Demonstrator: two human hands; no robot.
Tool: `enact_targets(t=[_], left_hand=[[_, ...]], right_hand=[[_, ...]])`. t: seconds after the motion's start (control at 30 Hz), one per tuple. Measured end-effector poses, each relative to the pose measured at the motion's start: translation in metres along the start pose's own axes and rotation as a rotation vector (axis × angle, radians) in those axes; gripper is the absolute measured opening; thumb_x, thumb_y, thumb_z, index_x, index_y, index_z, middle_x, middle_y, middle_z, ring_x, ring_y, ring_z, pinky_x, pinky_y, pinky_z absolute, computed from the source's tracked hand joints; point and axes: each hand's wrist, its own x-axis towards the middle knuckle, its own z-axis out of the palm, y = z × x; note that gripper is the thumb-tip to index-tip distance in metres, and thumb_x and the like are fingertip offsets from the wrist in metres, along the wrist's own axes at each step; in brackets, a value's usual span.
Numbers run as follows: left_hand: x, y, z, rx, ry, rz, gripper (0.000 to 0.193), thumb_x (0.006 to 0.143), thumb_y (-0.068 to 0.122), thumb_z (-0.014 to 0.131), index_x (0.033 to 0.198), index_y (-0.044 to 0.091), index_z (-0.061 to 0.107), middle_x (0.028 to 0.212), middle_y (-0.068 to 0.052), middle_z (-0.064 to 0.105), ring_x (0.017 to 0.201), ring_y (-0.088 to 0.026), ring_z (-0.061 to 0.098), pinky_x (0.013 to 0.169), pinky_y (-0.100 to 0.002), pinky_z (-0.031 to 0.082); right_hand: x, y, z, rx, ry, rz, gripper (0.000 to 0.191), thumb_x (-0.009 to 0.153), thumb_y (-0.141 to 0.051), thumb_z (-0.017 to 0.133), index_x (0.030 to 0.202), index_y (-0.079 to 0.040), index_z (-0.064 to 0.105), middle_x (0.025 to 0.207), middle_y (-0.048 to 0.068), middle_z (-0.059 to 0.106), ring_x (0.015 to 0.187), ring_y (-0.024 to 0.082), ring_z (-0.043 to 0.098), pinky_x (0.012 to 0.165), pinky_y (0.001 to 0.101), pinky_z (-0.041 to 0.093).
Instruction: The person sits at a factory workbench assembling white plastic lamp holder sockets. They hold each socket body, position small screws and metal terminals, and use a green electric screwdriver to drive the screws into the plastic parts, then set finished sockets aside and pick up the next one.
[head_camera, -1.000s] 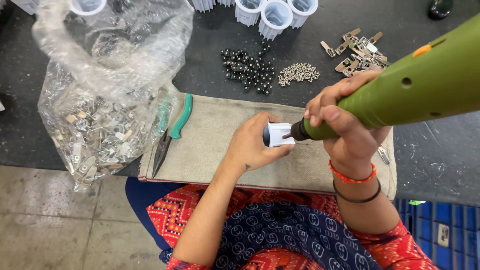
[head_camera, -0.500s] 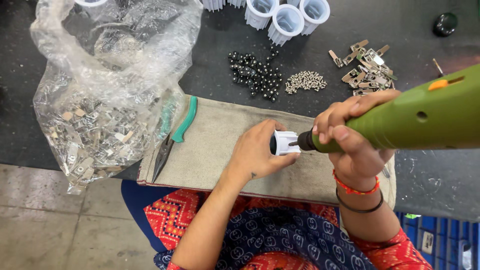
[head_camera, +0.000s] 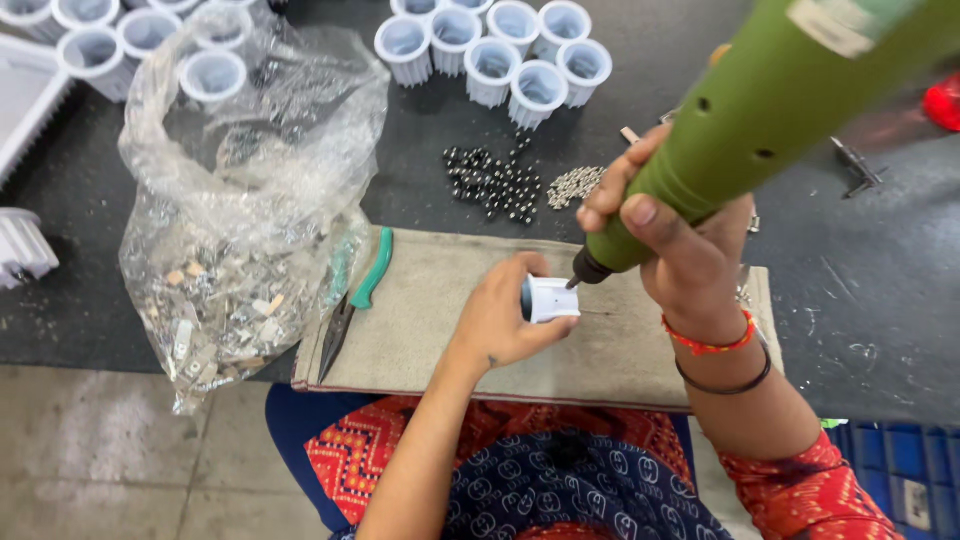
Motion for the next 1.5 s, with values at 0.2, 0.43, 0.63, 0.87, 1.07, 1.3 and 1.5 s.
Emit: enact_targets(t=[0.2, 0.43, 0.63, 0.87, 1.07, 1.3, 1.5], left_hand=[[-0.019, 0.021, 0.020, 0.162, 0.204, 0.046, 0.099, 0.065, 0.035, 0.092, 0.146, 0.002, 0.044, 0.134, -0.025, 0.062, 0.120, -0.043, 0.062, 0.100, -0.046, 0.051], [-0.042, 0.093, -0.013, -0.031, 0.029, 0.133, 0.096, 0.070, 0.025, 0.089, 0.150, 0.000, 0.043, 0.131, -0.024, 0.066, 0.116, -0.039, 0.070, 0.100, -0.044, 0.058], [-0.054, 0.137, -0.048, 0.063, -0.033, 0.415, 0.073, 0.081, 0.020, 0.086, 0.139, 0.000, 0.047, 0.141, -0.023, 0.060, 0.123, -0.036, 0.068, 0.104, -0.041, 0.056], [-0.017, 0.076, 0.001, 0.145, 0.066, 0.156, 0.083, 0.068, 0.015, 0.083, 0.141, 0.001, 0.046, 0.147, -0.023, 0.055, 0.129, -0.045, 0.061, 0.106, -0.048, 0.052], [-0.030, 0.025, 0.033, 0.025, 0.111, -0.018, 0.075, 0.070, 0.024, 0.090, 0.131, 0.008, 0.050, 0.149, -0.019, 0.057, 0.122, -0.037, 0.067, 0.096, -0.042, 0.057], [-0.033, 0.025, 0.035, 0.103, 0.157, -0.009, 0.083, 0.071, 0.026, 0.091, 0.139, 0.004, 0.049, 0.147, -0.020, 0.058, 0.128, -0.039, 0.063, 0.102, -0.042, 0.053], [-0.043, 0.009, 0.047, 0.054, 0.155, -0.053, 0.089, 0.063, 0.021, 0.092, 0.138, -0.001, 0.049, 0.144, -0.021, 0.059, 0.127, -0.031, 0.063, 0.103, -0.039, 0.050]], right_hand=[[-0.002, -0.006, -0.011, -0.206, -0.075, -0.044, 0.054, 0.106, -0.037, 0.071, 0.133, 0.006, 0.051, 0.107, 0.016, 0.071, 0.094, 0.023, 0.070, 0.093, 0.0360, 0.057], [-0.037, 0.010, -0.063, -0.042, 0.190, -0.098, 0.059, 0.107, -0.052, 0.061, 0.132, 0.002, 0.054, 0.122, 0.014, 0.066, 0.110, 0.024, 0.067, 0.102, 0.0409, 0.055], [-0.080, 0.025, -0.111, 0.024, 0.355, 0.027, 0.038, 0.118, -0.038, 0.057, 0.126, -0.001, 0.057, 0.108, 0.016, 0.068, 0.097, 0.026, 0.067, 0.093, 0.0390, 0.057], [-0.081, 0.027, -0.165, -0.244, 0.493, 0.059, 0.016, 0.117, -0.016, 0.059, 0.120, 0.000, 0.063, 0.096, 0.013, 0.067, 0.086, 0.019, 0.065, 0.085, 0.0352, 0.057], [-0.049, 0.044, -0.187, -1.080, 0.193, 0.141, 0.014, 0.100, -0.009, 0.066, 0.112, -0.004, 0.071, 0.098, 0.010, 0.071, 0.081, 0.018, 0.067, 0.073, 0.0329, 0.055], [-0.012, 0.070, -0.185, -1.705, -0.447, -0.058, 0.031, 0.077, -0.008, 0.069, 0.107, -0.012, 0.077, 0.116, 0.004, 0.067, 0.105, 0.028, 0.064, 0.087, 0.0392, 0.055], [-0.012, 0.063, -0.185, -1.433, -0.380, -0.285, 0.031, 0.079, -0.016, 0.072, 0.109, -0.008, 0.072, 0.104, 0.008, 0.064, 0.098, 0.028, 0.064, 0.089, 0.0412, 0.054]])
